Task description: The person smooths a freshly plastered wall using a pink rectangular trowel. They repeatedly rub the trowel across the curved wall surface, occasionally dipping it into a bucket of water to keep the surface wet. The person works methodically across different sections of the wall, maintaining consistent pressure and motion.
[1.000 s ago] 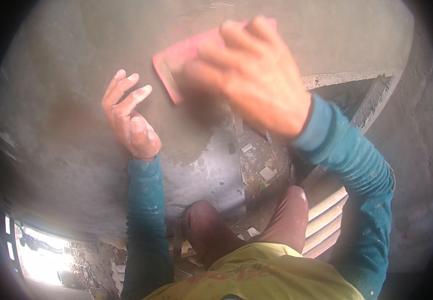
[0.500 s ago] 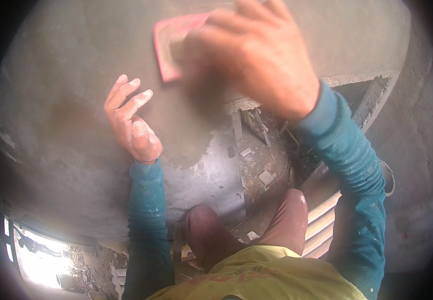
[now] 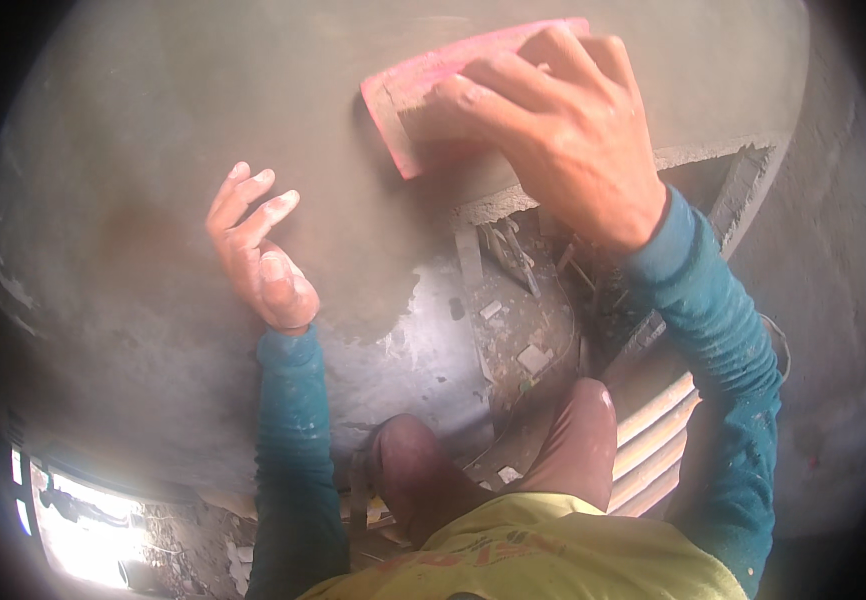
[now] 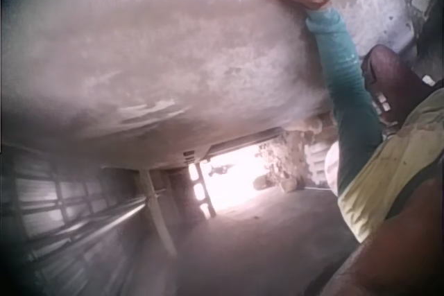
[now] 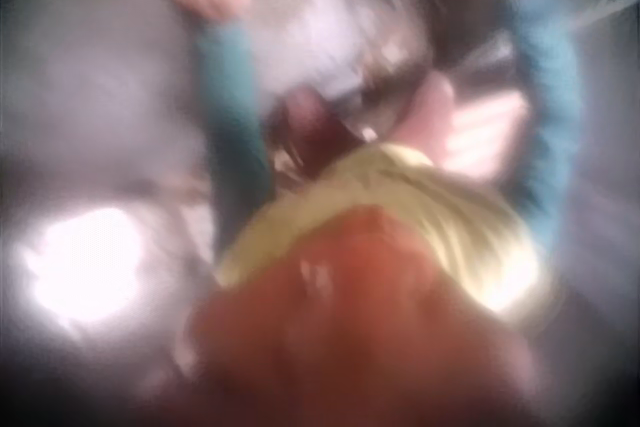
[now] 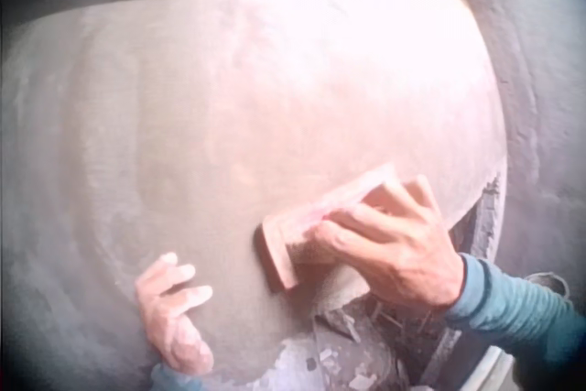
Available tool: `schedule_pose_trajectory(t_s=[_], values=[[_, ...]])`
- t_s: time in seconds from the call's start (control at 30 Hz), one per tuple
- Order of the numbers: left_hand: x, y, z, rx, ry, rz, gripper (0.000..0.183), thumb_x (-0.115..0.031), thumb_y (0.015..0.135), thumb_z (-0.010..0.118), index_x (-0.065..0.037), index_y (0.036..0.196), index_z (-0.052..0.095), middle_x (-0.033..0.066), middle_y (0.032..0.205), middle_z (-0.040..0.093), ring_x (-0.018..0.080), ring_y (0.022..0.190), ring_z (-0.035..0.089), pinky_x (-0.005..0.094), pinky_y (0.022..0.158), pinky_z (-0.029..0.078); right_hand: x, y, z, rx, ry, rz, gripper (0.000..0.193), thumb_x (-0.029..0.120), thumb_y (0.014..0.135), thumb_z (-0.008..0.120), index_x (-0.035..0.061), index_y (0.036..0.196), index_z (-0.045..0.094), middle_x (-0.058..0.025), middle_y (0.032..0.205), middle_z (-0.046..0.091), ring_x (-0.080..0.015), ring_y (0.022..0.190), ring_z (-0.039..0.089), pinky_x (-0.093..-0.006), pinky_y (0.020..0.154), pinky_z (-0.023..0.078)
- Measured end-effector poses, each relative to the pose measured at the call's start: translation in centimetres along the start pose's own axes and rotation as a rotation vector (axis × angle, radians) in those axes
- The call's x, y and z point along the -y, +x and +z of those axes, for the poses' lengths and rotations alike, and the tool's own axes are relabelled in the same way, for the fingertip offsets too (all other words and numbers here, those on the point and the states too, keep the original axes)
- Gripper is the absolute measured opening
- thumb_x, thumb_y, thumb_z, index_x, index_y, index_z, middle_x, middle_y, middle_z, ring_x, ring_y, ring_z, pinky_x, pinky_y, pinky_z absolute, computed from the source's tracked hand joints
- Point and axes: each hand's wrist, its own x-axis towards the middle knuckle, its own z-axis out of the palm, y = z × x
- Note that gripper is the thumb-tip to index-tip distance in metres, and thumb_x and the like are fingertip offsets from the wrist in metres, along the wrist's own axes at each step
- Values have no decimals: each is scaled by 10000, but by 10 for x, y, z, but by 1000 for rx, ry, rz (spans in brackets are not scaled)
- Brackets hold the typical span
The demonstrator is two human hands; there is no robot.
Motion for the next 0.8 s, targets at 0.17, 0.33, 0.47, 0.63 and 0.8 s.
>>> schedule_pose_trajectory(t_s=[0.17, 0.33, 0.47, 0.63, 0.8], values=[[0, 1, 2, -1, 3, 20, 487, -326, 1080, 356, -24, 1218, 712, 206, 1381, 664, 438, 1405, 569, 603, 1187, 466, -3, 10, 8, -26, 59, -80, 391, 179, 840, 738, 221, 1228, 766, 48, 1124, 722, -222, 1029, 635, -409, 918, 464], [-1, 1, 1, 4, 17, 33, 486, -313, 1078, 355, -17, 1214, 715, 215, 1365, 675, 442, 1395, 575, 606, 1182, 471, 44, -43, 6, 205, 233, -154, 480, 200, 750, 766, 208, 1230, 747, 28, 1088, 689, -232, 1021, 622, -442, 928, 465], [-2, 3, -5, 12, 57, 26, 482, -298, 1058, 364, -9, 1191, 725, 222, 1359, 680, 443, 1390, 577, 603, 1173, 477, 19, -17, -27, 79, 216, 91, 436, 210, 841, 895, 120, 1245, 760, -20, 1104, 717, -250, 892, 619, -393, 821, 427], [0, 3, 8, -70, 5, 20, 470, -342, 1054, 454, -34, 1133, 800, 181, 1300, 714, 394, 1318, 609, 563, 1153, 504, 5, -53, -1, -8, 540, 527, 466, 188, 932, 808, 2, 1335, 665, -202, 1155, 679, -404, 1063, 657, -466, 941, 530], [-1, 3, 6, -63, 23, 15, 456, -330, 1034, 467, -39, 1138, 802, 174, 1303, 715, 392, 1316, 612, 559, 1157, 503, 6, -31, 8, -109, 563, 577, 412, 245, 1005, 776, -29, 1296, 674, -202, 1106, 699, -379, 986, 701, -426, 886, 553]])
